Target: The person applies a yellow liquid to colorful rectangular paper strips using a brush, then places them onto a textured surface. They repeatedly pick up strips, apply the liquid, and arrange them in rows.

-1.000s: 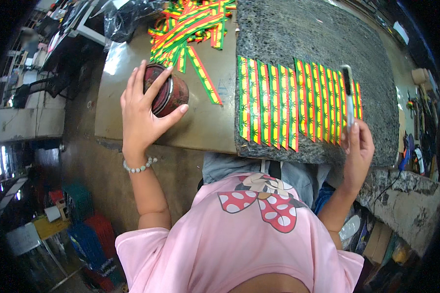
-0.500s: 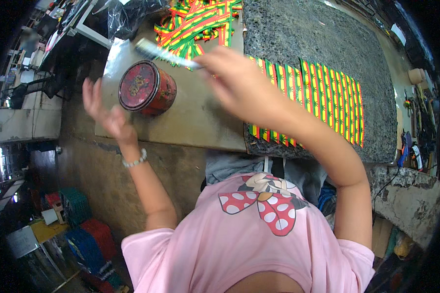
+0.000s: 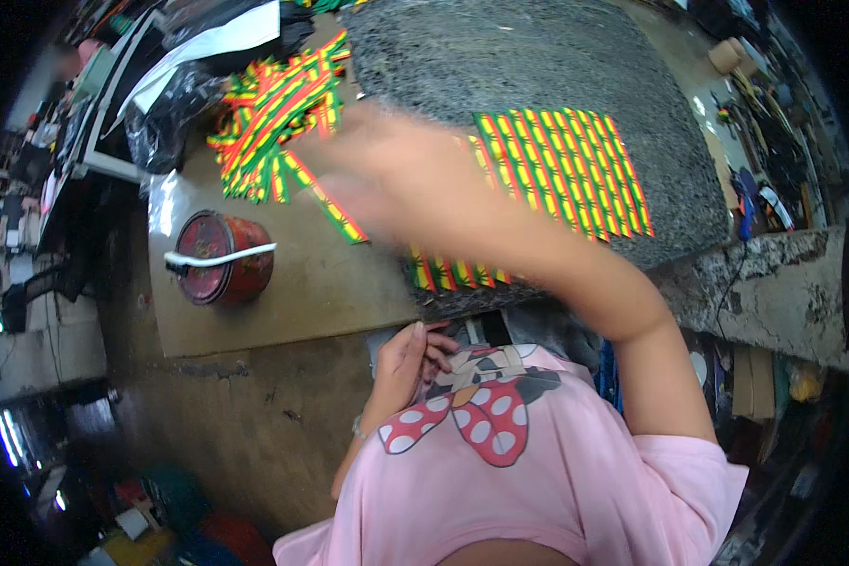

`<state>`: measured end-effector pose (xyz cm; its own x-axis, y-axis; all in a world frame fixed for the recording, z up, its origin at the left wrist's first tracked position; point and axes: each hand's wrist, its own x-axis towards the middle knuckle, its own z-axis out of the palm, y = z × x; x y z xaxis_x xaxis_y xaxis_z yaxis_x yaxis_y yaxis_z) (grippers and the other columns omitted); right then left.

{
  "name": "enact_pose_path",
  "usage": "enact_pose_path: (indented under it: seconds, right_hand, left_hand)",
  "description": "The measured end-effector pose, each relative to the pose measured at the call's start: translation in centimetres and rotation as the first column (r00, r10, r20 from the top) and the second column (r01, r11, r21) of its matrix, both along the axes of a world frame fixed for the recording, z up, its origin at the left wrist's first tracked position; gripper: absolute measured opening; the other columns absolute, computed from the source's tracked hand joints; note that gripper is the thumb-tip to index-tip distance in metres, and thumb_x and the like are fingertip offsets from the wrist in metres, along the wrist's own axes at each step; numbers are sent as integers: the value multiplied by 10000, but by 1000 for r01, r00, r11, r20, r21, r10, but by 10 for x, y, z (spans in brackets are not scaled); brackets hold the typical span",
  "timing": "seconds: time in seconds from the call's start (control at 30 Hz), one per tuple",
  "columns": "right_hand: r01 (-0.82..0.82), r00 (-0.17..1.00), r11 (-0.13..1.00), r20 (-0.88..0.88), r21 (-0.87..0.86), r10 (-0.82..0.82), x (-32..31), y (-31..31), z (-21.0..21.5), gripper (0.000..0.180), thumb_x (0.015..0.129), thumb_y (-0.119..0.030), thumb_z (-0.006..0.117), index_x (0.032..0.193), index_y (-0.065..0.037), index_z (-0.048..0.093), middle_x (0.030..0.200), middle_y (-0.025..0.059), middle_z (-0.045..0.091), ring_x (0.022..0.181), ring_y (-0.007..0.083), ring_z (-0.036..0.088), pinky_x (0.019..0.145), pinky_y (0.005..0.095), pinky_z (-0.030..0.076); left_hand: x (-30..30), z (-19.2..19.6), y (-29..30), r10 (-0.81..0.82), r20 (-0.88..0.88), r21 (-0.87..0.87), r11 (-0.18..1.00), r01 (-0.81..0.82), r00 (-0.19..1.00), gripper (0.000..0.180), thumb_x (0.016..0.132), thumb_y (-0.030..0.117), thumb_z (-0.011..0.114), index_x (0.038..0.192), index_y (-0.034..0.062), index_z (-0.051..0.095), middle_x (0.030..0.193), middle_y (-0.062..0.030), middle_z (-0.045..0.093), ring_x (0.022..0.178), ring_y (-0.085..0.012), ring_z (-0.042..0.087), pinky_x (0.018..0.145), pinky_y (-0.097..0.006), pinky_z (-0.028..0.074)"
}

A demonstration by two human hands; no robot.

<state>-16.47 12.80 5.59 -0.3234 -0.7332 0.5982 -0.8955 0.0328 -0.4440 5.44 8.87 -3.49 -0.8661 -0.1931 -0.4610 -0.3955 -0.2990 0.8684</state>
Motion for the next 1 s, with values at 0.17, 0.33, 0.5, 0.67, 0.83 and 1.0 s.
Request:
enact_pose_path:
  seconds: [0.17, 0.33, 0.5, 0.67, 0.83, 1.0]
  right_hand:
    - [836, 389, 409, 131, 365, -912, -123, 286, -28, 439, 1032, -290, 489, 1344, 14, 543, 1286, 155, 619, 1145, 225, 592, 1037, 323, 403]
    - [907, 283, 164, -271, 388, -920, -135, 483, -120, 575, 1028, -452, 420, 1271, 44, 579, 1262, 260, 597, 1185, 418, 541, 1007, 424, 418]
    - [949, 94, 31, -187, 314, -978, -139, 494, -142, 616, 1005, -526, 419, 1258, -4, 624, 1220, 237, 627, 1169, 411, 551, 992, 456, 423]
    - [937, 17, 4, -36, 349, -999, -141, 476, -131, 692, 946, -613, 467, 1215, -4, 657, 1205, 222, 642, 1116, 411, 575, 962, 475, 435]
    - [932, -58, -103, -135, 348, -989, -135, 486, -137, 669, 911, -612, 536, 1168, -10, 670, 1196, 239, 642, 1094, 403, 599, 943, 473, 448]
    - [939, 67, 17, -137, 343, -988, -160, 490, -138, 630, 924, -566, 548, 1238, -25, 627, 1195, 219, 646, 1112, 381, 599, 949, 460, 448]
  left_hand:
    - [-7, -2, -1, 47, 47, 263, 963, -58, 998, 622, 1069, 426, 328, 1162, -145, 557, 922, -191, 705, 575, -152, 650, 417, -188, 400]
    - [-13, 9, 3, 58, 33, 165, 984, -63, 998, 576, 1073, 385, 351, 1109, -137, 591, 849, -177, 707, 562, -148, 655, 410, -182, 407]
    - [-17, 42, -30, 116, 31, -492, 866, -86, 993, 372, 993, 322, 570, 1018, -42, 647, 779, -132, 679, 555, -177, 610, 503, -300, 468]
    - [-60, 38, -65, -2, -259, -966, -1, -259, 966, 357, 851, 263, 731, 1086, 7, 650, 1094, -159, 575, 1016, -320, 550, 828, -425, 473]
    - [-82, 35, -73, 81, -115, -993, -31, -113, 990, 325, 847, 250, 727, 1031, -10, 662, 973, -167, 603, 935, -342, 590, 803, -433, 486]
    - [-71, 40, -77, 177, -204, -946, 217, -240, 963, 191, 862, 147, 692, 946, -23, 667, 885, -198, 656, 811, -361, 648, 709, -427, 503]
